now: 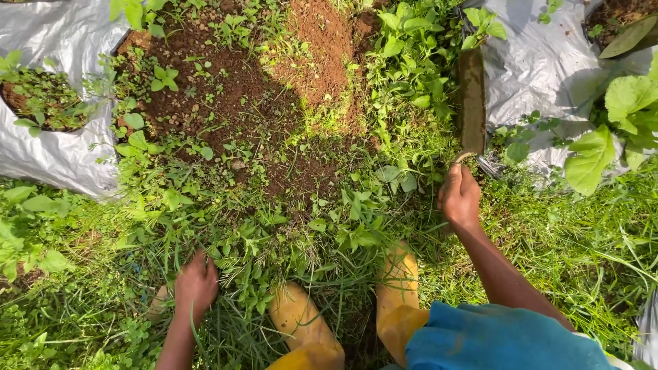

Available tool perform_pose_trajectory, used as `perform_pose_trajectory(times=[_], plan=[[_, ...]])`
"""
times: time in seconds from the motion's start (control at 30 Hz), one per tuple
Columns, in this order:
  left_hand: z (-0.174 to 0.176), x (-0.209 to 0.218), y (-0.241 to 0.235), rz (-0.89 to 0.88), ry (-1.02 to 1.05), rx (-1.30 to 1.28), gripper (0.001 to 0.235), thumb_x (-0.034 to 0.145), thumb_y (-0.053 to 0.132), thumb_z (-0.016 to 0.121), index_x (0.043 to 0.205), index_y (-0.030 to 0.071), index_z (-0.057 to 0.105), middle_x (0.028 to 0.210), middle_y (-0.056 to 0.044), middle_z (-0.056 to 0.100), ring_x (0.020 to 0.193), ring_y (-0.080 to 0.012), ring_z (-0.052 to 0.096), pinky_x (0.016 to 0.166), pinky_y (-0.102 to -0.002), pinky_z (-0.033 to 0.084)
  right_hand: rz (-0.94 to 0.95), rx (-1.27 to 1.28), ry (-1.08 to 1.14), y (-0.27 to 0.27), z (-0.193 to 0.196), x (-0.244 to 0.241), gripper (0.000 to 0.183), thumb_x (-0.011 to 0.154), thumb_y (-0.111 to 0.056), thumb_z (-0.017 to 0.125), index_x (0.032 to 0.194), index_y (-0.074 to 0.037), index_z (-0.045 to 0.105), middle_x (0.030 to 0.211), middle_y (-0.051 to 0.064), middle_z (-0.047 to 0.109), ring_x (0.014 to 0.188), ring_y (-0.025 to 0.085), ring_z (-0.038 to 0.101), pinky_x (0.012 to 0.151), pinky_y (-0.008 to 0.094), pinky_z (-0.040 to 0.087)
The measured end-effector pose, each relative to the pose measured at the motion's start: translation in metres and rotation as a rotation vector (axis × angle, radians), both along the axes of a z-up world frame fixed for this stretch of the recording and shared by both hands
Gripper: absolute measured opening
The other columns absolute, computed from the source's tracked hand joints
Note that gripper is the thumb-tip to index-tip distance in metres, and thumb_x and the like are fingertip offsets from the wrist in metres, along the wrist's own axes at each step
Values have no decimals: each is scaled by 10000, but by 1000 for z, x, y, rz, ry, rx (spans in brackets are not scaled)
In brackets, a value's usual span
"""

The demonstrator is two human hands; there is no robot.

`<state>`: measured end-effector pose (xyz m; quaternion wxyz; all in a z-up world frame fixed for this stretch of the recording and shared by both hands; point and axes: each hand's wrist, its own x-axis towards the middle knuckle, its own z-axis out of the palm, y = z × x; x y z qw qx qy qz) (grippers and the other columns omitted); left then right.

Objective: Using a hand trowel to remove weeds and grass from an agricultural field between rows of plastic mulch.

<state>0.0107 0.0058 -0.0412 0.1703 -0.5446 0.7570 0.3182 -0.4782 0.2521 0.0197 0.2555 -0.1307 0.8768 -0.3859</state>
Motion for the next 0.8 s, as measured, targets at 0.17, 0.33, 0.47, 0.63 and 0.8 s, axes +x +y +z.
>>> perform_pose_trajectory(times=[0.17, 0.33, 0.47, 0.63, 0.8], plan=[[1, 2, 1, 3, 2, -1, 195, 1094, 150, 420, 1147, 71, 590, 522, -23, 558, 359, -122, 429, 307, -245, 403, -5, 220, -205, -5, 13, 1, 560, 1096, -509, 285, 1026, -20, 549, 645, 76, 540, 454, 191, 524, 365, 346, 484], [7, -2, 3, 19, 2, 14, 218, 1095, 132, 418, 1207, 50, 586, 507, -21, 555, 347, -118, 418, 287, -238, 408, 108, 167, 156, -6, 18, -4, 616, 1059, -567, 233, 1034, -35, 541, 656, 73, 534, 499, 175, 503, 404, 379, 450], [4, -4, 3, 13, -7, 24, 231, 1091, 142, 408, 1199, 52, 590, 508, -27, 567, 355, -122, 432, 305, -238, 400, 22, 314, -166, -21, 15, -14, 544, 1114, -483, 276, 1045, -1, 519, 666, 79, 530, 477, 193, 507, 392, 356, 462], [3, 0, 5, 5, 23, 1, 217, 1088, 134, 414, 1179, 43, 589, 524, -20, 570, 370, -130, 460, 326, -242, 450, -59, 57, -176, -15, 8, -13, 593, 1081, -504, 313, 1296, 7, 522, 614, 30, 517, 407, 155, 499, 310, 321, 453], [7, -5, 2, 2, -50, 31, 454, 1073, 188, 392, 1488, 14, 452, 491, -50, 547, 361, -142, 453, 318, -276, 421, 44, 307, -223, -29, -4, -35, 474, 1154, -395, 266, 1081, 14, 493, 708, 104, 535, 441, 206, 522, 344, 331, 478]])
